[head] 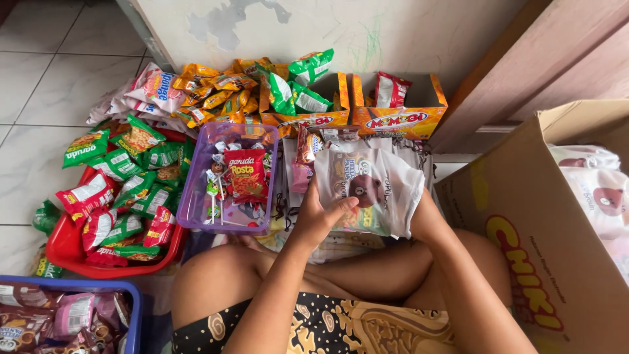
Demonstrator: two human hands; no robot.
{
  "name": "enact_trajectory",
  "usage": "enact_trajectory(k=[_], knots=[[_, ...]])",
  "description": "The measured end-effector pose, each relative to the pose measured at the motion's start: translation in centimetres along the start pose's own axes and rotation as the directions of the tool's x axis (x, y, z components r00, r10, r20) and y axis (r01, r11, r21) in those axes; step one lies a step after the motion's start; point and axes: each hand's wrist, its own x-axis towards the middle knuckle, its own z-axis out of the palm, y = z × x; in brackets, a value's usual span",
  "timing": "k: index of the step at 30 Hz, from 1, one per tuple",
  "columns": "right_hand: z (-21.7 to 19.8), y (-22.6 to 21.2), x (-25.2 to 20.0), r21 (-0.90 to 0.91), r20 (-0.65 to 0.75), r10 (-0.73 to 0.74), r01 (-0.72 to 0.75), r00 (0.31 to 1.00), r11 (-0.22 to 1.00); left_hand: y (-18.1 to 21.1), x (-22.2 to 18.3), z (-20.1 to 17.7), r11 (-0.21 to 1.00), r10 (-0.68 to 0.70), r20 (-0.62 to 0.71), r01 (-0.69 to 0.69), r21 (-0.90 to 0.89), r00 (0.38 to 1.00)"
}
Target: Packing various snack packets into small white plastic bags.
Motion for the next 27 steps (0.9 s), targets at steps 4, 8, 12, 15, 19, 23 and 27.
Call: enact_trajectory(k=[4, 8, 12, 15, 19, 23, 27], knots=[[-0.2, -1.3, 1.9, -0.027, 0.02, -0.017, 0.017, 1.0, 0.999, 3.3, -0.8, -1.0, 0.981, -0.092, -0.061, 0.101, 0.163, 0.994], [-0.8, -2.2, 4.0, -0.048, 0.035, -0.032, 0.033, 0.999, 0.998, 8.0, -1.0, -0.7, 0.766, 0.32, -0.009, -0.253, 0.591, 0.948], [-0.7, -3.1, 6.2, -0.054, 0.054, -0.037, 0.039, 0.998, 0.998, 7.5, -0.8, -1.4, 0.616, 0.392, 0.089, -0.334, 0.713, 0.916], [-2.8, -2.0, 5.5, -0.059, 0.067, -0.042, 0.046, 0.997, 0.997, 6.4, -0.3, -2.3, 0.659, 0.397, -0.019, -0.27, 0.702, 0.918], [-6.2, -2.3, 6.3, -0.064, 0.085, -0.039, 0.044, 0.996, 0.997, 6.3, 0.2, -4.1, 0.657, 0.471, -0.104, -0.27, 0.704, 0.876], [-8.7, 0.1, 11.8, -0.402, -0.086, -0.023, -0.014, 0.996, 0.916, 6.5, 0.6, -4.8, 0.663, 0.62, -0.273, -0.305, 0.684, 0.736], [-5.7, 7.9, 19.3, -0.596, 0.086, 0.021, 0.035, 0.996, 0.802, 6.7, 0.5, -4.6, 0.632, 0.661, -0.307, -0.288, 0.719, 0.684]])
